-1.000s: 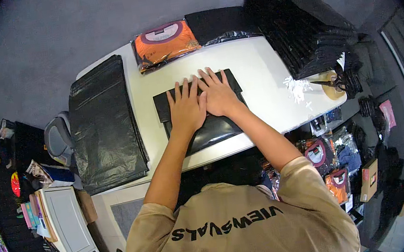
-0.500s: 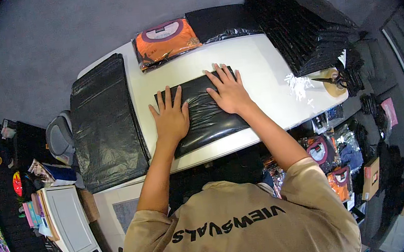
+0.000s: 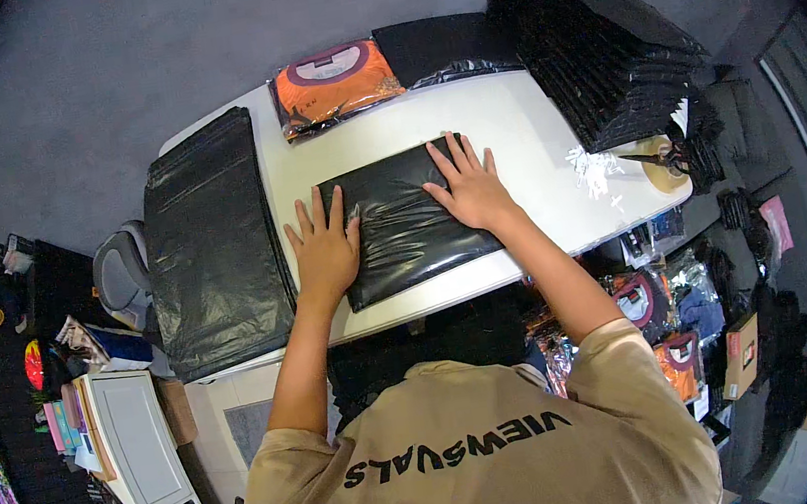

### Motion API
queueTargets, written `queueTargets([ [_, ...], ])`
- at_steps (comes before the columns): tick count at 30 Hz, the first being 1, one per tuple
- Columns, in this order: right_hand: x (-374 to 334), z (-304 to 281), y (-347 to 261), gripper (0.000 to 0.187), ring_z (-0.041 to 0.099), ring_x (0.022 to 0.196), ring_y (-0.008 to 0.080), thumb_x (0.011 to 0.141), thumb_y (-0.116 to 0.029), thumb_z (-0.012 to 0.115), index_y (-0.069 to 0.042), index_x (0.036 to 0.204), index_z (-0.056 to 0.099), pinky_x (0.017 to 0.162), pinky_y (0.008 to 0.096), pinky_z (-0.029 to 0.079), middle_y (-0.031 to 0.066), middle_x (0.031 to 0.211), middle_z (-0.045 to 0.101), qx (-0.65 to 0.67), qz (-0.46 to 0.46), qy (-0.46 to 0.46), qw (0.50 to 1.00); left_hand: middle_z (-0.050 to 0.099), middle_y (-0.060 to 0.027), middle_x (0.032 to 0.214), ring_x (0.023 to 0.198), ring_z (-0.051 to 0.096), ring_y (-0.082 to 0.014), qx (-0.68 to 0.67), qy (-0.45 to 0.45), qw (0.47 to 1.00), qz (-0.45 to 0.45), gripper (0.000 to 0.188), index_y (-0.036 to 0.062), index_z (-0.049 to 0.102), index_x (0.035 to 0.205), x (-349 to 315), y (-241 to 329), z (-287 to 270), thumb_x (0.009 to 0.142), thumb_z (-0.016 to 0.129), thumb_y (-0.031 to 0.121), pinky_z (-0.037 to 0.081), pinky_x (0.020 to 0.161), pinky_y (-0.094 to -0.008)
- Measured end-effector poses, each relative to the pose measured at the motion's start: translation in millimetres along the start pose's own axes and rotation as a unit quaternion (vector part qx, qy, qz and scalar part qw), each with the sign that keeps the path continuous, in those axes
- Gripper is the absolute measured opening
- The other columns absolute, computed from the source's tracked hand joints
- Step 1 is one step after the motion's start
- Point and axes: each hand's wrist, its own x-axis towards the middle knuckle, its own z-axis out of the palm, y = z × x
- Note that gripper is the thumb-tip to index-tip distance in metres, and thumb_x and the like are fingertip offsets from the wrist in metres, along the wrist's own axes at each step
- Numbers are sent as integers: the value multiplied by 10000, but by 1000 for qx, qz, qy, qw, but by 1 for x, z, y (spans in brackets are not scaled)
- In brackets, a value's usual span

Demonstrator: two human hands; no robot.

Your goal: Packing a folded shirt into a black plastic mailer bag and sealing it.

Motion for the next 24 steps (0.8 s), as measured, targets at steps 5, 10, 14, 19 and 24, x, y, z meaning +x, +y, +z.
queueTargets([
  [5,-4,-1,2,771,102,1665,400,1107,-641,348,-222,1739,210,1296,687,105,187,1806,106,-3,7,-28,1000,282,-217,1746,1616,193,-500,21,16,999,27,618,114,398,1662,6,9,-9,1106,505,363,185,1246,-745],
  [10,-4,-2,2,795,108,1662,411,1095,-664,361,-209,1735,230,1290,696,108,198,1802,117,4,4,-19,1000,386,-216,1691,1596,269,-472,-84,42,991,96,559,77,470,1597,49,59,-12,1083,530,289,208,1239,-746],
  [14,-8,0,4,825,114,1657,433,1078,-679,394,-198,1731,246,1274,721,109,215,1794,147,13,5,-1,1000,457,-189,1650,1577,326,-453,-88,39,983,158,546,44,484,1570,78,78,16,1068,532,254,245,1223,-750],
  [19,-9,-3,-10,739,154,1647,438,1075,-481,490,-153,1708,297,1256,750,126,230,1776,197,8,-8,-1,1000,348,-163,1726,1600,287,-439,-36,-39,988,148,635,52,366,1646,73,73,21,1076,496,300,203,1234,-769],
  [24,23,-3,-33,677,220,1632,429,1033,-327,522,-201,1679,363,1255,755,144,190,1749,294,15,-85,88,992,322,-151,1744,1623,238,-424,-7,-80,987,139,660,81,355,1661,76,80,18,1083,407,395,143,1255,-761],
])
